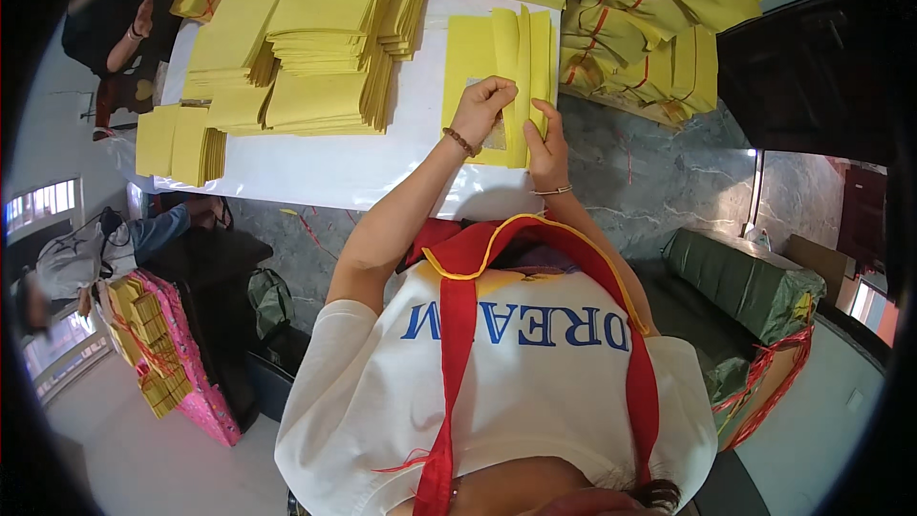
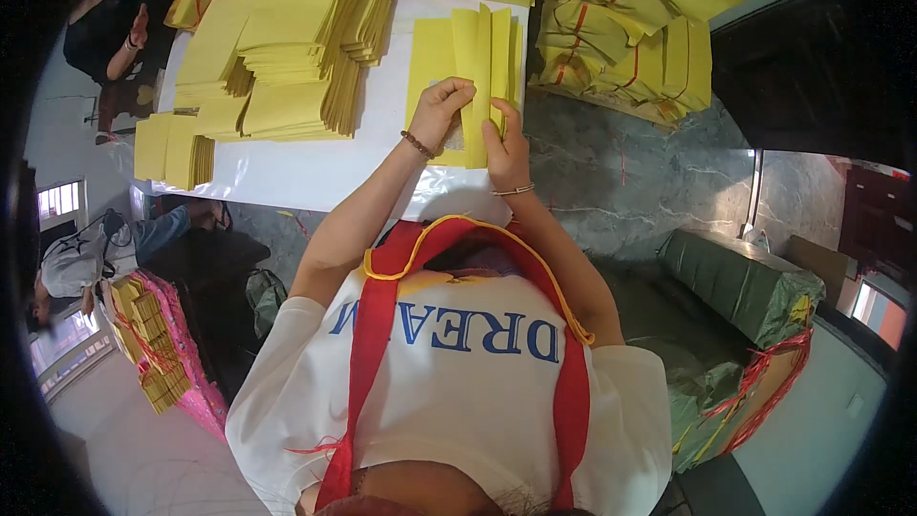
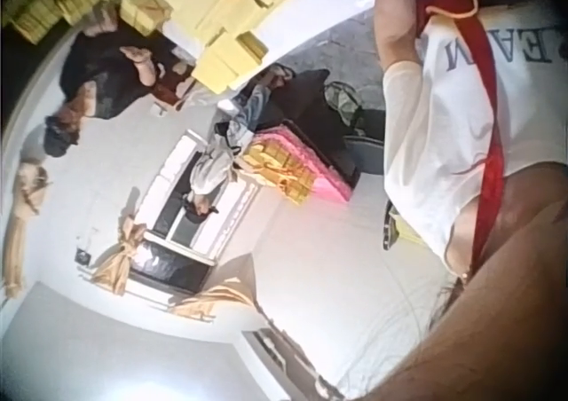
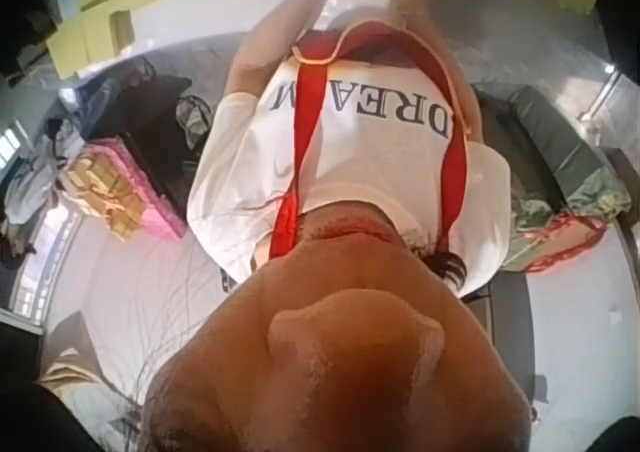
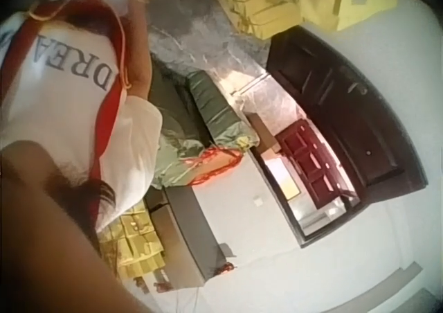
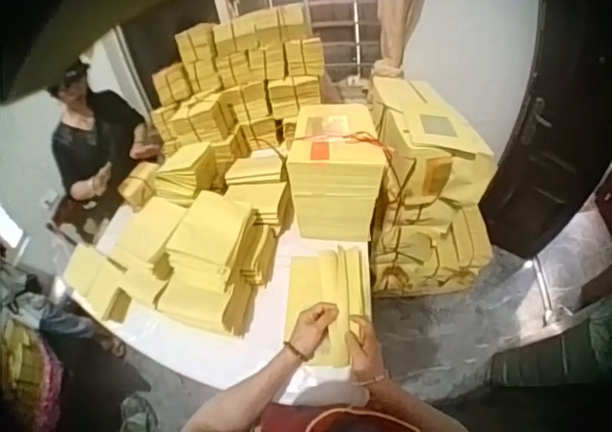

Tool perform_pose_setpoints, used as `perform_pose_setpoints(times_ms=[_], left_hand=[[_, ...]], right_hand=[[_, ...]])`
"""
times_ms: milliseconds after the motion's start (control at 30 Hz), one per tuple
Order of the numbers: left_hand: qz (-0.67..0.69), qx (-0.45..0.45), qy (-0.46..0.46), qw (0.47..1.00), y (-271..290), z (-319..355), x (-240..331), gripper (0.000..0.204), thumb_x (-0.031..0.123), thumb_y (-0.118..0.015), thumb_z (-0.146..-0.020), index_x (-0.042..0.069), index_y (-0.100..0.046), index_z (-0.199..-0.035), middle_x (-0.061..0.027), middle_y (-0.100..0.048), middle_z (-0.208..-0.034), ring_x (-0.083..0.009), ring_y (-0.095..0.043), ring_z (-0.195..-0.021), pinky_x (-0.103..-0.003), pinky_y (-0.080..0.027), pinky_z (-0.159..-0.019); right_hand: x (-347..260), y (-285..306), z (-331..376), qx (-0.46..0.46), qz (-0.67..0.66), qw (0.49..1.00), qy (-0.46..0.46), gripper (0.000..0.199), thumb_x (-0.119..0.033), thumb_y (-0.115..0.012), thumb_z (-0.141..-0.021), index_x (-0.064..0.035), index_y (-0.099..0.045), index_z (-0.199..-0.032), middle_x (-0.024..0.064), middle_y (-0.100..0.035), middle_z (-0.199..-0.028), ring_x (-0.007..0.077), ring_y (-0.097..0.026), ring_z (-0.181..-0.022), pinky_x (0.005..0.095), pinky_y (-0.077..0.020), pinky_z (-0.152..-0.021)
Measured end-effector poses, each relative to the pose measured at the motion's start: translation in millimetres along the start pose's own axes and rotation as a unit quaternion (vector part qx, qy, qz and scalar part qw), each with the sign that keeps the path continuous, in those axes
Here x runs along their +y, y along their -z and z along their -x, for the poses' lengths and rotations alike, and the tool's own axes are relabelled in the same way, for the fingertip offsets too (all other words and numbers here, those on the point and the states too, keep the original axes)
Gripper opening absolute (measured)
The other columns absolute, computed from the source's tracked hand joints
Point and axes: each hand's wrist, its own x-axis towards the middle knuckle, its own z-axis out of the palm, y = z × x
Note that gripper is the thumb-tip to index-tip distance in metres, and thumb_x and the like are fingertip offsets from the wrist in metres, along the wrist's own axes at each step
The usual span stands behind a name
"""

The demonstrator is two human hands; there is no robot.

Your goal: Folding yellow paper sheets individually and stacking them.

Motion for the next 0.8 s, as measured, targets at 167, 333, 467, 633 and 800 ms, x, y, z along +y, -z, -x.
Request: perform_pose_setpoints(times_ms=[167,333,467,633,800], left_hand=[[0.034,-0.011,-0.017,0.999,4,-4,-10,0.012,0.016,-0.057,-0.085,0.005,-0.058,-0.088,0.0039,-0.053,-0.072,-0.0027,-0.047,-0.059,-0.017,-0.038,-0.052],[0.034,-0.006,-0.041,0.999,4,-9,-19,0.015,0.018,-0.057,-0.085,0.004,-0.059,-0.089,0.0043,-0.051,-0.07,-0.0027,-0.044,-0.057,-0.017,-0.035,-0.05],[0.04,0.002,-0.049,0.998,4,-10,-22,0.016,0.02,-0.056,-0.085,0.004,-0.06,-0.088,0.0057,-0.049,-0.065,-0.0019,-0.039,-0.05,-0.017,-0.03,-0.045],[0.044,-0.002,-0.048,0.998,3,-8,-19,0.015,0.019,-0.056,-0.085,0.004,-0.06,-0.087,0.0056,-0.05,-0.065,-0.0019,-0.039,-0.051,-0.017,-0.031,-0.045],[0.029,-0.018,-0.019,0.999,4,-6,-13,0.014,0.013,-0.055,-0.085,0.001,-0.058,-0.091,-0.0005,-0.057,-0.08,-0.0067,-0.054,-0.07,-0.02,-0.045,-0.063]], right_hand=[[0,0,1,-0.009,-0.018,1.0,-0.019,0.033,-0.012,-0.046,-0.085,-0.0063,-0.042,-0.117,0.0145,-0.053,-0.104,0.0205,-0.053,-0.091,0.0286,-0.0403,-0.081],[2,-1,0,0.001,-0.021,1.0,-0.003,0.033,-0.012,-0.045,-0.086,-0.0066,-0.042,-0.118,0.0137,-0.054,-0.1,0.0194,-0.053,-0.088,0.0286,-0.0409,-0.079],[2,0,1,-0.003,-0.018,1.0,-0.007,0.033,-0.012,-0.044,-0.086,-0.0069,-0.041,-0.118,0.0139,-0.054,-0.1,0.0195,-0.053,-0.088,0.0288,-0.0411,-0.079],[5,0,1,-0.002,-0.004,1.0,-0.002,0.033,-0.013,-0.043,-0.087,-0.0068,-0.041,-0.119,0.0157,-0.054,-0.102,0.0221,-0.054,-0.089,0.0299,-0.0411,-0.079],[9,0,1,0.002,-0.006,1.0,0.007,0.038,-0.014,-0.042,-0.087,-0.0052,-0.039,-0.124,0.0196,-0.052,-0.11,0.0278,-0.054,-0.097,0.0322,-0.0403,-0.084]])
